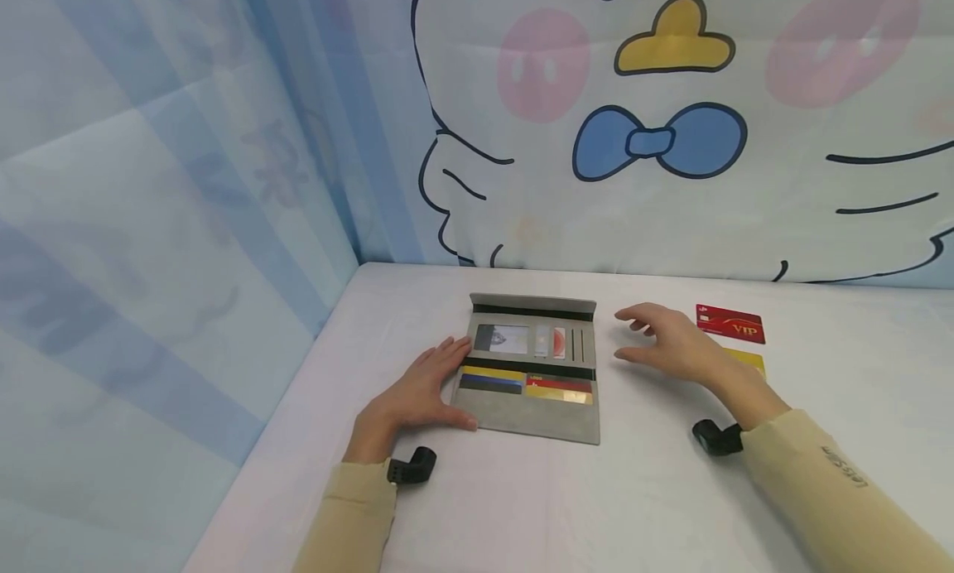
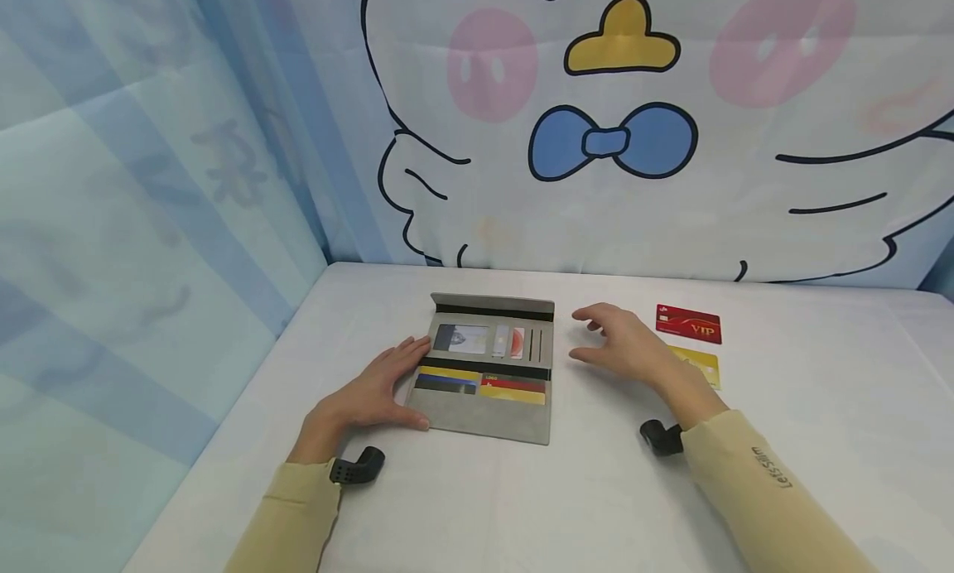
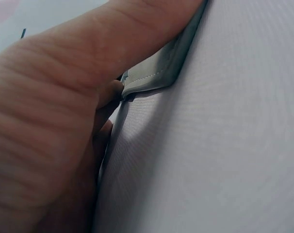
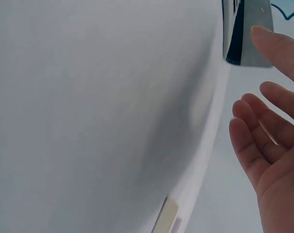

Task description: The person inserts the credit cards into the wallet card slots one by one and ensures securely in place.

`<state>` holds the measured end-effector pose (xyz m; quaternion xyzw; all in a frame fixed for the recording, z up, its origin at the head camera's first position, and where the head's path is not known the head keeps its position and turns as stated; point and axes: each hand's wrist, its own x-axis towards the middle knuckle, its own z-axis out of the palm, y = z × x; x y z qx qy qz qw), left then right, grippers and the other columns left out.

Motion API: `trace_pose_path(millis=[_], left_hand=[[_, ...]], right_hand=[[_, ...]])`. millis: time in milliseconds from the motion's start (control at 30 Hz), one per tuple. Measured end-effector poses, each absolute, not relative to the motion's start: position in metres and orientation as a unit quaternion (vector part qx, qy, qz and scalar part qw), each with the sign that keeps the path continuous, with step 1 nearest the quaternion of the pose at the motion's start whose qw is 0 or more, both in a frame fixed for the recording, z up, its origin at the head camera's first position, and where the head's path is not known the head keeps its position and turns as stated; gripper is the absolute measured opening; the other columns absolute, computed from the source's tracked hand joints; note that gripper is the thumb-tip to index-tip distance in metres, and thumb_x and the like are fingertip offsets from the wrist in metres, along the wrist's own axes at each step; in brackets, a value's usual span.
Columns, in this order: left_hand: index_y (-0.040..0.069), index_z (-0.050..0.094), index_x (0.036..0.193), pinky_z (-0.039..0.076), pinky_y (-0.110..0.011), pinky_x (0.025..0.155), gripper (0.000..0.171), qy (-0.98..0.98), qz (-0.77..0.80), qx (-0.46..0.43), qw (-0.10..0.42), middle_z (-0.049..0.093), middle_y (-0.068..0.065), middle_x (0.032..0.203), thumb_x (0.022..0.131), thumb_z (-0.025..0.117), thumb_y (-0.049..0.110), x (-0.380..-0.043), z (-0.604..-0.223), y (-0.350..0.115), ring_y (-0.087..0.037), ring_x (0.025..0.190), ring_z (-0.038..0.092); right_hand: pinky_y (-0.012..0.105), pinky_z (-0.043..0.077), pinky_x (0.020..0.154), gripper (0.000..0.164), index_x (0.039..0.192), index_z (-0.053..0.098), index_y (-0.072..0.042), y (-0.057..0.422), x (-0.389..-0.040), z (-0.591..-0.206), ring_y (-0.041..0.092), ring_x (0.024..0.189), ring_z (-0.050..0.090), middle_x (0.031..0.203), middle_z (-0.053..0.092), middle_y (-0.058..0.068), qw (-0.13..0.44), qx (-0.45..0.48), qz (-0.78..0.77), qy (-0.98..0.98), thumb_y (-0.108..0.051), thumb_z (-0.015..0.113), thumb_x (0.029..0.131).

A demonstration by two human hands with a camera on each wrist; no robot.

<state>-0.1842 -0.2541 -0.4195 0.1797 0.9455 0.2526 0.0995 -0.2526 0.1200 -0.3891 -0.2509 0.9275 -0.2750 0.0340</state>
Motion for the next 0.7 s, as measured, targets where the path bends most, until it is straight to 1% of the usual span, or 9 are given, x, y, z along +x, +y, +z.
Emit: trace_pose_path(millis=[300, 533, 700], left_hand=[[0.012, 0.023, 0.149, 0.004, -0.034, 0.113, 0.113, 0.945, 0.245, 0.199, 0.091, 0.016, 0.002, 0.154, 0.062, 0.078, 0.059, -0.186, -0.422, -0.256, -0.014, 0.141, 0.005], [0.013, 0.024, 0.149, 0.005, -0.035, 0.113, 0.113, 0.946, 0.242, 0.196, 0.089, 0.016, 0.003, 0.154, 0.062, 0.078, 0.06, -0.186, -0.422, -0.255, -0.014, 0.141, 0.005], [0.013, 0.024, 0.149, 0.005, -0.034, 0.113, 0.113, 0.945, 0.245, 0.198, 0.088, 0.016, 0.002, 0.154, 0.062, 0.078, 0.059, -0.186, -0.422, -0.255, -0.015, 0.141, 0.006]], right_hand=[[0.053, 0.046, 0.087, 0.061, 0.128, 0.052, -0.005, 0.146, -0.246, -0.39, 0.034, 0.109, 0.05, 0.123, 0.053, 0.017, 0.049, -0.212, -0.268, 0.939, -0.031, 0.076, 0.078], [0.054, 0.045, 0.087, 0.065, 0.128, 0.051, -0.003, 0.166, -0.242, -0.388, 0.036, 0.109, 0.049, 0.121, 0.053, 0.018, 0.045, -0.214, -0.266, 0.939, -0.036, 0.075, 0.078], [0.056, 0.041, 0.09, 0.067, 0.128, 0.051, -0.003, 0.183, -0.24, -0.389, 0.037, 0.111, 0.048, 0.122, 0.052, 0.018, 0.042, -0.215, -0.261, 0.94, -0.042, 0.074, 0.078]])
